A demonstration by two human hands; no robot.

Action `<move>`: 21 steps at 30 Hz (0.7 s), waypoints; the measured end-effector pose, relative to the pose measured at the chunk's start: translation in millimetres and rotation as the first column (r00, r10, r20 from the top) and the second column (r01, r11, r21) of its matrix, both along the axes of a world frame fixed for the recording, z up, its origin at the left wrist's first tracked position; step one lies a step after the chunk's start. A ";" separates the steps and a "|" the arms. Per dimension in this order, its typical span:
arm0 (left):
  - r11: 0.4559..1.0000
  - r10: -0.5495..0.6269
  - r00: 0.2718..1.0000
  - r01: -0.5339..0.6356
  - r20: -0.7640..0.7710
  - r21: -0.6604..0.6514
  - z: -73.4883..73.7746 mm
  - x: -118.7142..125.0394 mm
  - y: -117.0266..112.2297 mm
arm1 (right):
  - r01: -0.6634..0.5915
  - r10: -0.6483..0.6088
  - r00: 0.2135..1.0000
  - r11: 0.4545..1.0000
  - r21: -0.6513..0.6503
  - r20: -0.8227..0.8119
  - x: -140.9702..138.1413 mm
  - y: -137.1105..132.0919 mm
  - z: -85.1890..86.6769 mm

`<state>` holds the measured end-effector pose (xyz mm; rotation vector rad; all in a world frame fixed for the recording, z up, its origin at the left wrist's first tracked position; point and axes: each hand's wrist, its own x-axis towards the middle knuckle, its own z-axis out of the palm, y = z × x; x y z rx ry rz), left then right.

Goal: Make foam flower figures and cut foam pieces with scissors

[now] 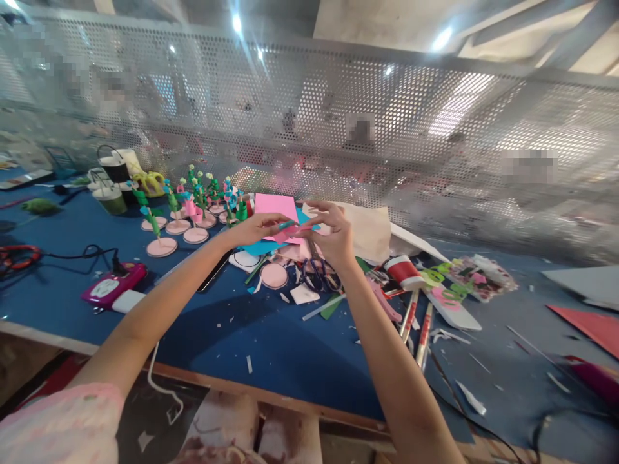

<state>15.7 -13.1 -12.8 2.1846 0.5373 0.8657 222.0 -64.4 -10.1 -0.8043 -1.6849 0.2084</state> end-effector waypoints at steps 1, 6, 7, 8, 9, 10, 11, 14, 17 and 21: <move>1.000 -0.016 1.000 0.016 -0.002 0.010 0.2 0.0 -1.1 | -0.022 0.022 0.999 1.000 -0.004 -0.046 -0.6 2.4 -1.9; 0.993 -0.017 0.999 0.023 -0.049 0.118 3.1 6.9 -11.3 | -0.145 0.099 0.965 0.973 -0.179 -0.244 -12.3 11.2 -15.2; 0.990 0.028 0.997 -0.017 -0.075 0.142 2.3 9.5 -13.2 | -0.161 0.101 0.960 0.963 -0.217 -0.262 -15.7 10.7 -16.8; 0.985 0.080 0.993 -0.065 -0.091 0.157 0.2 12.1 -14.6 | -0.166 0.099 0.959 0.956 -0.243 -0.267 -19.1 9.4 -17.5; 0.981 0.126 0.987 -0.109 -0.099 0.161 -3.5 14.3 -15.6 | -0.161 0.093 0.961 0.953 -0.258 -0.259 -22.2 7.6 -17.3; 0.978 0.157 0.983 -0.141 -0.098 0.156 -8.8 16.0 -16.1 | -0.151 0.087 0.967 0.953 -0.264 -0.238 -24.8 5.6 -16.3; 0.975 0.182 0.980 -0.168 -0.085 0.146 -15.7 16.7 -16.4 | -0.140 0.086 0.975 0.954 -0.266 -0.205 -26.6 3.6 -14.5; 0.947 0.277 0.961 -0.272 -0.004 0.171 -42.6 12.1 -18.7 | -0.113 0.085 0.989 0.962 -0.249 -0.122 -24.6 -0.4 -7.4; 0.873 0.405 0.910 -0.413 0.085 0.260 -70.4 1.2 -25.9 | 0.006 -0.031 0.991 0.982 -0.191 -0.128 -9.8 -0.8 -4.2; 0.730 0.465 0.870 -0.482 0.166 0.485 -95.8 -7.7 -35.2 | 0.358 -0.360 0.933 0.927 -0.114 -0.005 20.2 -3.2 -19.5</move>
